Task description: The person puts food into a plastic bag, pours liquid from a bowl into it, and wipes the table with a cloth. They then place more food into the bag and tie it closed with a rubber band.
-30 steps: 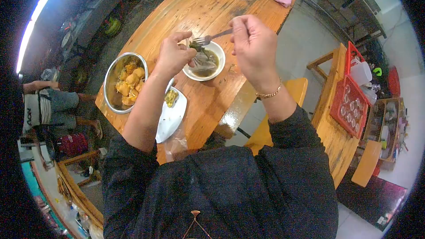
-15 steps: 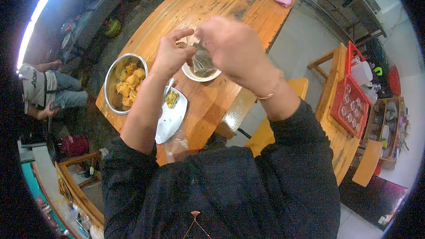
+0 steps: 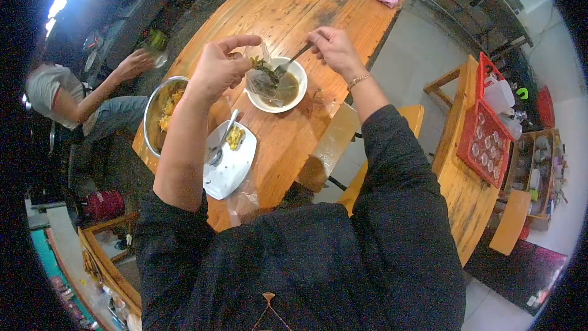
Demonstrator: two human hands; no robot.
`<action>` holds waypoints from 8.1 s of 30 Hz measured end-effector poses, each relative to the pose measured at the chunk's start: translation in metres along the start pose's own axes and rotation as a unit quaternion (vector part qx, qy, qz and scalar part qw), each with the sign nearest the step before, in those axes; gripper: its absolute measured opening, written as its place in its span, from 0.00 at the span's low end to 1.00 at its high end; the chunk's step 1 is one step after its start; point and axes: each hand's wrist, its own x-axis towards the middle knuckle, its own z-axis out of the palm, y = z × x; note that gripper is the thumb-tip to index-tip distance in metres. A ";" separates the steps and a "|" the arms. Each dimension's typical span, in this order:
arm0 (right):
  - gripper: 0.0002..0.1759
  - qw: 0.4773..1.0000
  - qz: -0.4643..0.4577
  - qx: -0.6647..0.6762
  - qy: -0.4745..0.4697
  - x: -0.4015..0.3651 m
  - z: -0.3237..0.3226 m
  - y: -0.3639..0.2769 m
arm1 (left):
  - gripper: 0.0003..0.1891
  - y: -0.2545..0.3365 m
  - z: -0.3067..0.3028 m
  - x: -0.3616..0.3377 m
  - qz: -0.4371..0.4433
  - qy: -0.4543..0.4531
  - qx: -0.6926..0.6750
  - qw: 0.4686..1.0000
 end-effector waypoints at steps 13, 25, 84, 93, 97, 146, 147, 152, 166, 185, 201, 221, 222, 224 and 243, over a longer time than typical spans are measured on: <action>0.15 0.993 0.076 0.030 -0.091 0.000 -0.032 -0.020 | 0.23 -0.008 -0.001 0.001 -0.022 0.016 0.042 0.999; 0.14 0.992 0.052 0.111 0.011 -0.004 -0.027 -0.042 | 0.25 -0.027 0.007 0.005 -0.011 0.020 0.023 0.999; 0.04 0.853 -0.444 -0.274 0.032 -0.088 0.049 -0.133 | 0.28 -0.027 0.016 0.007 -0.006 0.069 -0.089 0.994; 0.06 0.858 -0.386 -0.278 0.195 -0.092 0.025 -0.135 | 0.25 -0.025 -0.004 0.000 0.005 0.085 -0.146 0.986; 0.12 0.915 -0.236 -0.271 0.183 -0.050 0.039 -0.039 | 0.25 -0.022 -0.006 0.001 0.003 0.073 -0.161 0.984; 0.21 0.939 -0.015 -0.321 -0.122 0.036 0.074 -0.052 | 0.06 -0.039 -0.005 0.034 0.004 0.081 0.026 0.996; 0.20 0.935 -0.020 -0.327 -0.133 0.036 0.073 -0.051 | 0.06 -0.039 -0.004 0.034 0.003 0.083 0.030 0.996; 0.15 0.946 -0.013 -0.293 -0.139 0.030 0.067 -0.063 | 0.06 -0.042 -0.004 0.033 -0.015 0.121 0.034 0.992; 0.13 0.966 0.109 -0.015 -0.235 0.008 0.054 -0.049 | 0.08 -0.039 0.006 0.031 -0.035 0.104 -0.093 0.990; 0.09 0.969 -0.053 -0.152 -0.185 0.003 0.047 -0.098 | 0.06 -0.036 0.011 0.026 -0.052 0.060 -0.093 0.992; 0.18 0.865 -0.164 -0.457 -0.123 0.014 0.047 -0.099 | 0.08 -0.024 0.000 0.014 0.005 0.033 -0.017 0.999; 0.18 0.858 -0.238 -0.454 -0.032 0.014 0.042 -0.092 | 0.04 -0.006 0.000 0.005 -0.075 0.127 0.015 0.989; 0.18 0.873 -0.243 -0.422 -0.033 0.013 0.039 -0.095 | 0.05 -0.006 0.000 0.005 -0.072 0.132 -0.028 0.988; 0.19 0.902 -0.221 -0.368 -0.031 0.005 0.042 -0.099 | 0.07 -0.009 0.001 0.001 -0.064 0.121 -0.094 0.986; 0.07 0.904 -0.236 -0.357 0.024 -0.019 0.067 -0.127 | 0.07 -0.003 -0.022 -0.014 -0.075 0.137 0.114 0.981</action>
